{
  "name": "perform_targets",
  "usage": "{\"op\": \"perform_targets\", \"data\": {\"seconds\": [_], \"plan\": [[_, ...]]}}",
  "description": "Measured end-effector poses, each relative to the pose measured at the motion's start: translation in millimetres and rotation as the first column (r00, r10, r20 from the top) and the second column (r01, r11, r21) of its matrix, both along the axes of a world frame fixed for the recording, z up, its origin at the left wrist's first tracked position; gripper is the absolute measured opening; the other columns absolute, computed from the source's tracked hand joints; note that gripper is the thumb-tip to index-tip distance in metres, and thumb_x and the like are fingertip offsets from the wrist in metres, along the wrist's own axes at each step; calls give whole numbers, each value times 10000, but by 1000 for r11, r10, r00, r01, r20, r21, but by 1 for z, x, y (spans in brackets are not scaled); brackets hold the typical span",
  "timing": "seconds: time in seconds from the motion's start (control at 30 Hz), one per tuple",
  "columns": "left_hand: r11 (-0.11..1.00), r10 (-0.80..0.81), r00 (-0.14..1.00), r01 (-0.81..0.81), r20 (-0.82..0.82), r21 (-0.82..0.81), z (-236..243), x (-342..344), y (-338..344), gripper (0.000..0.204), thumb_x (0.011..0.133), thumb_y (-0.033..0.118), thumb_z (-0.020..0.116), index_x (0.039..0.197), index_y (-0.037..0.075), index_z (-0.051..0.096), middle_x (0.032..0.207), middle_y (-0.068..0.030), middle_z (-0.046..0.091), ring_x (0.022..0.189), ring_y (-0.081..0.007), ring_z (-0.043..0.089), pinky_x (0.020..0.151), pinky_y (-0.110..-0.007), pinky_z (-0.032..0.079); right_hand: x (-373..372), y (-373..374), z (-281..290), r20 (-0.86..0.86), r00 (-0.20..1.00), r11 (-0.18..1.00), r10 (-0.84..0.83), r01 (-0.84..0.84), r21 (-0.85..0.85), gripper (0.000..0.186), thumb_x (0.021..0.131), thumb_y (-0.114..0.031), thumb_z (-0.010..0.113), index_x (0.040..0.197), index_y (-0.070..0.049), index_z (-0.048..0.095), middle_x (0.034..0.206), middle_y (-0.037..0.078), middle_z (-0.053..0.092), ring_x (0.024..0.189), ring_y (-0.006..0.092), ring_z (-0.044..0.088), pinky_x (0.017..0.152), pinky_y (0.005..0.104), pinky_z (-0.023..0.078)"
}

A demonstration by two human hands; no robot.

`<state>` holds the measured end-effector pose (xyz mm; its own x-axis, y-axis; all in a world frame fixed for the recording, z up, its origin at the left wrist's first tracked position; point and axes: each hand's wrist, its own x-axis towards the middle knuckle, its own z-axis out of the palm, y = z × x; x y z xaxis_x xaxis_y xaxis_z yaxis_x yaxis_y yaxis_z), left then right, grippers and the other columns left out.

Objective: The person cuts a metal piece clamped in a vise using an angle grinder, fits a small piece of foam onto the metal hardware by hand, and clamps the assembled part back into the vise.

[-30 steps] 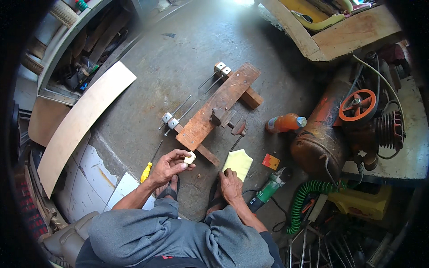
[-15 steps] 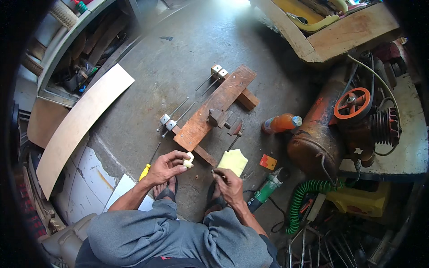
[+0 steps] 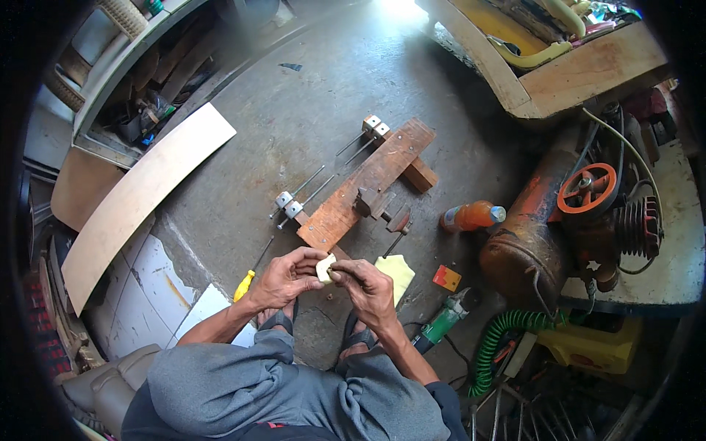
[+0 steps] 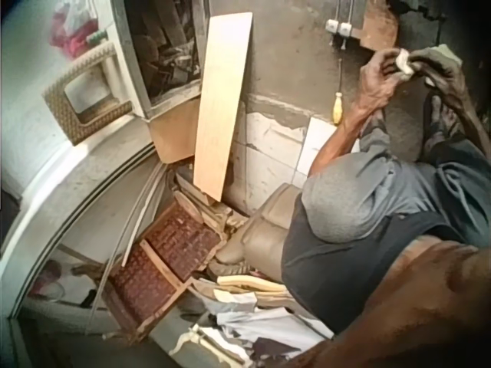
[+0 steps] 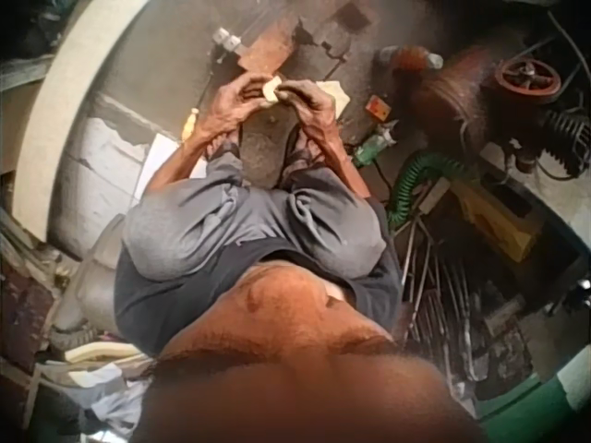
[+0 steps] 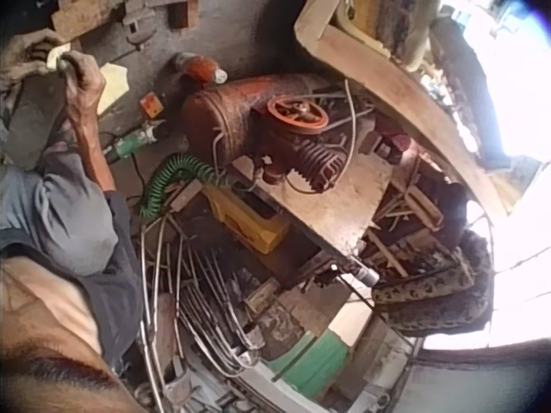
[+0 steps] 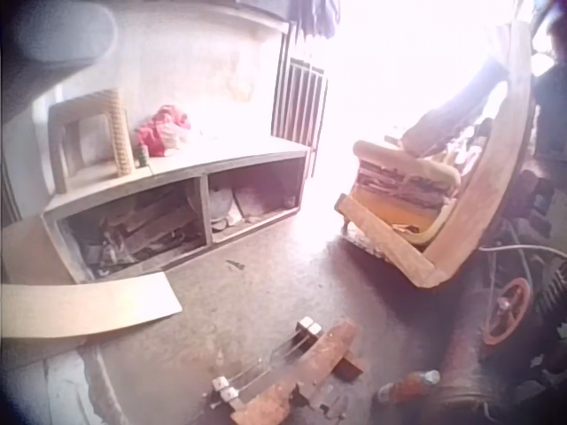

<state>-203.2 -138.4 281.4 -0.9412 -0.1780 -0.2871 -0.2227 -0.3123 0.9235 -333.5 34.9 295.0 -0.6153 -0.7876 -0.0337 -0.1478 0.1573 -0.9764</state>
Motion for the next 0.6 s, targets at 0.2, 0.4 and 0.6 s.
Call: {"op": "perform_targets", "data": {"seconds": [0.2, 0.4, 0.6], "plan": [[987, 74, 996, -80, 51, 142, -8, -3, 8, 435, 899, -6, 737, 1301, -27, 571, 1208, -107, 683, 1123, -172, 663, 991, -318, 551, 20, -1, -30, 296, 946, 981, -134, 169, -95, 171, 957, -34, 686, 1117, 22, 711, 1035, 92, 650, 816, 145, 671, 702, 269, 558], [961, 159, 987, -157, 7, 227, -21, -4, 12, 322, 901, 9, 745, 1205, -39, 648, 1073, -111, 738, 944, -159, 716, 876, -300, 594, 24, -3, -30, 442, 892, 982, -97, 159, -104, 189, 982, -56, 661, 1149, 21, 705, 1036, 82, 627, 854, 141, 671, 728, 269, 578], [932, 265, 964, -257, 3, 257, -25, -5, 6, 237, 869, -20, 768, 1084, 5, 670, 1049, -89, 731, 969, -147, 704, 900, -304, 593, 19, -6, -15, 484, 868, 984, -112, 164, -67, 369, 977, -32, 656, 1339, 7, 594, 1157, 103, 637, 924, 169, 680, 811, 303, 588]]}}
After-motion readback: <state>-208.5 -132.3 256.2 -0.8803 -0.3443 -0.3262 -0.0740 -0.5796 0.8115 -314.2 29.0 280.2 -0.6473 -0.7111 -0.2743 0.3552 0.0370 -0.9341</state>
